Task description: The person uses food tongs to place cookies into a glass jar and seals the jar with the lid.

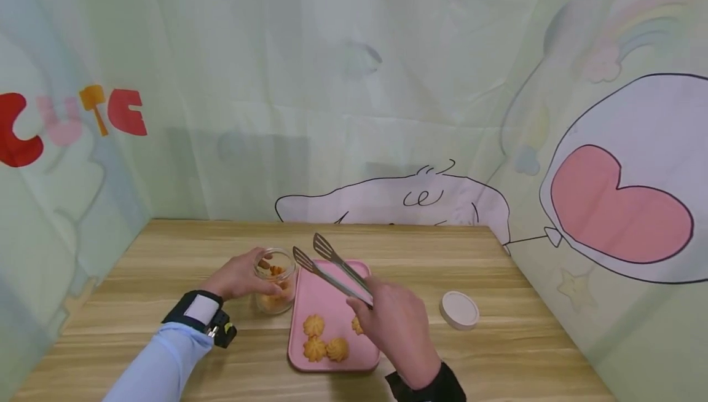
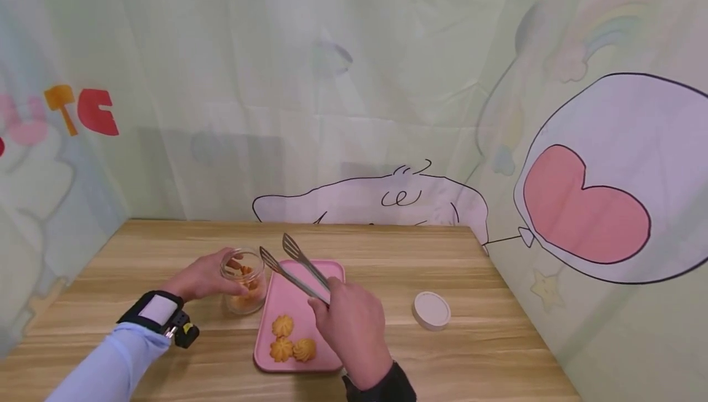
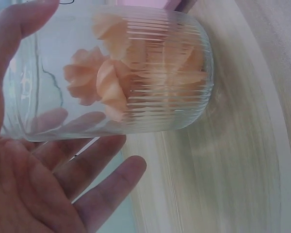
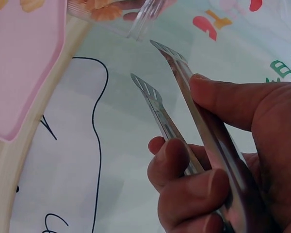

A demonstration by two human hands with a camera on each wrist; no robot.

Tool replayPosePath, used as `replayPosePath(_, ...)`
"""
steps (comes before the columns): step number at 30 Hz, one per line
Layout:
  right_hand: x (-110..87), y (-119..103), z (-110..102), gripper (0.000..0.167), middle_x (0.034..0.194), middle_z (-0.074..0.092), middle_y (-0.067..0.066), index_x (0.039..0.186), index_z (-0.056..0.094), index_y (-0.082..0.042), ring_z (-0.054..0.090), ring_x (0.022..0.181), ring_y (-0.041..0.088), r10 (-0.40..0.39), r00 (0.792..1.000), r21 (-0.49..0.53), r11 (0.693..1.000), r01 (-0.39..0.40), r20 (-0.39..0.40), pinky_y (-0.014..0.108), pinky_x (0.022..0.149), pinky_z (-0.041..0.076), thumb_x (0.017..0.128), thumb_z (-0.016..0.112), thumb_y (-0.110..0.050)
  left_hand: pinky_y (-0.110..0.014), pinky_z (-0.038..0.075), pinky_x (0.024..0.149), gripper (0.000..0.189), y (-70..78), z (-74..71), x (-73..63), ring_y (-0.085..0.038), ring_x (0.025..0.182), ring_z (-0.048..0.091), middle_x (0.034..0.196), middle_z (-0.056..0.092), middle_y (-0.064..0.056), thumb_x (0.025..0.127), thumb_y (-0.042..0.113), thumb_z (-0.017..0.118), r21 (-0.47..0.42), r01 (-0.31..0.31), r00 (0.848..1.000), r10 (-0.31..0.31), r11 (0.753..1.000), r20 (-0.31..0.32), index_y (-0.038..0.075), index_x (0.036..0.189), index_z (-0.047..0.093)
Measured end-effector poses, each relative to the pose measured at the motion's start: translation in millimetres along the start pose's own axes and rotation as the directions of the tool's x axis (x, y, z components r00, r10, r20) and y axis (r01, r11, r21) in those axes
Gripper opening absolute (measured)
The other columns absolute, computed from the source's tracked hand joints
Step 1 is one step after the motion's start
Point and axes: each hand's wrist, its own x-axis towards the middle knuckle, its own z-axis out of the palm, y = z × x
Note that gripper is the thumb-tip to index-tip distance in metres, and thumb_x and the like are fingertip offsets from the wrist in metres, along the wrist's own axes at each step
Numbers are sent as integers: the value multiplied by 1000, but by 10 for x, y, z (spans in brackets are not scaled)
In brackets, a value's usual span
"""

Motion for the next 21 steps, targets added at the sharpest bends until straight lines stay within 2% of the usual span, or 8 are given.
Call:
replayPosePath(8,-99,152,92,26,65,57,-7,93,74,-12,52,57,11,-10,1000,4,1000,10,22,33,49,42,89,86,-34,-63,48,107,102,5,43,17,-45,126,58,139,60,-29,78,34,96,-2,9,1000,-9,1000,-8,-10,153,40)
replayPosePath(13,-136,222,149,29,65,57,-8,97,76,-12,53,57,12,-16,1000,-16,1000,17,26,32,47,41,87,87,-37,-63,50,105,100,21,13,-3,-46,126,59,140,59,-28,79,35,95,18,11,1000,-11,1000,-4,-8,151,42)
replayPosePath(18,-185,253,195,28,62,50,-10,83,69,-18,48,55,11,-13,998,-32,999,15,56,32,46,37,86,88,-38,-63,50,104,98,18,-4,-10,-47,127,58,141,59,-28,79,37,95,23,7,1000,-7,1000,6,-7,150,44)
replayPosePath(21,-217,267,219,28,63,51,-9,82,68,-19,48,55,12,-2,997,-35,999,5,79,33,46,37,86,88,-38,-63,50,104,97,11,5,-4,-47,127,58,141,59,-28,79,36,95,20,9,1000,-9,1000,8,-7,149,44)
